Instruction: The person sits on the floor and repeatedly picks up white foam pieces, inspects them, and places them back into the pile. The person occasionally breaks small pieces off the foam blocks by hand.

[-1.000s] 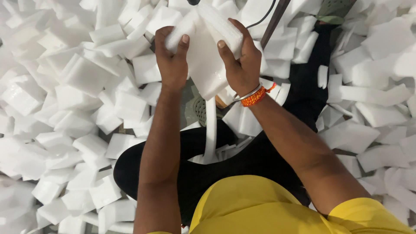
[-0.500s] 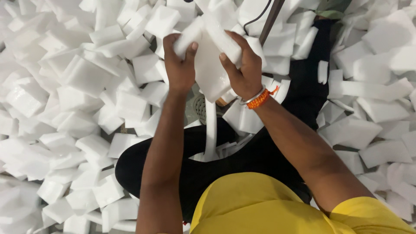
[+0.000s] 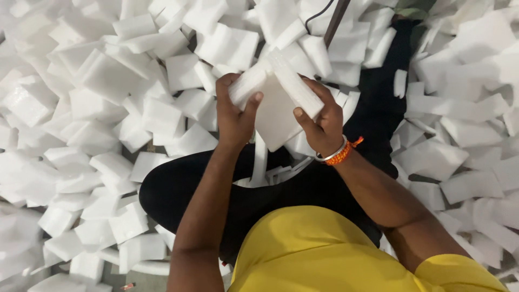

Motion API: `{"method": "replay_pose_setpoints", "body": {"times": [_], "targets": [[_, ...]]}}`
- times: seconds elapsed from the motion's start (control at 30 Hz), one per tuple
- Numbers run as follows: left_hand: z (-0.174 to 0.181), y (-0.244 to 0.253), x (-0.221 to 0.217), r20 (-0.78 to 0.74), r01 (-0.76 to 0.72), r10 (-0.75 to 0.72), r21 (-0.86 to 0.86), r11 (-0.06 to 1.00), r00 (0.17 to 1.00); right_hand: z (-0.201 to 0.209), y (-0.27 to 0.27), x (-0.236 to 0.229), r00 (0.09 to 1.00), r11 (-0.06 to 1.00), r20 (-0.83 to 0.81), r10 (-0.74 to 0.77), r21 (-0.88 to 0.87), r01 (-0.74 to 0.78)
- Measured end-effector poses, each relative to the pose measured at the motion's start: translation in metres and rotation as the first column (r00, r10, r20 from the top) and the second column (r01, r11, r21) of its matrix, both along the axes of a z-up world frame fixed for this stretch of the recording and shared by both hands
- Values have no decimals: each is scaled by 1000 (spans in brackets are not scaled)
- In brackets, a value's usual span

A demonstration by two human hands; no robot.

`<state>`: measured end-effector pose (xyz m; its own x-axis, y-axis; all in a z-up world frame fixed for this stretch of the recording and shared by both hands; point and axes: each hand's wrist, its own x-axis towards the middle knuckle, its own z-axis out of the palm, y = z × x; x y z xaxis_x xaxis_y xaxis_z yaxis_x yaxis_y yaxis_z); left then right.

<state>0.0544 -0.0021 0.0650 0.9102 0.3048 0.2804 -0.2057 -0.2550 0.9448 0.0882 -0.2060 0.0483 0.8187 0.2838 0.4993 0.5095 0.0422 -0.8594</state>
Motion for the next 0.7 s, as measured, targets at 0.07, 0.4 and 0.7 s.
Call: {"method": "replay_pose_setpoints", "body": {"times": [0.07, 0.4, 0.7], "targets": [[11, -3, -8, 43, 71, -71, -3, 997, 997, 3, -6, -4, 997, 997, 30, -71, -8, 72], [70, -14, -21, 142, -5, -57, 406, 914, 988, 27, -26, -7, 984, 984, -70, -165, -79, 159], [72, -19, -13, 98, -108, 74, 408, 906, 992, 30, -18, -21, 961, 959, 138, -241, -117, 257]]}}
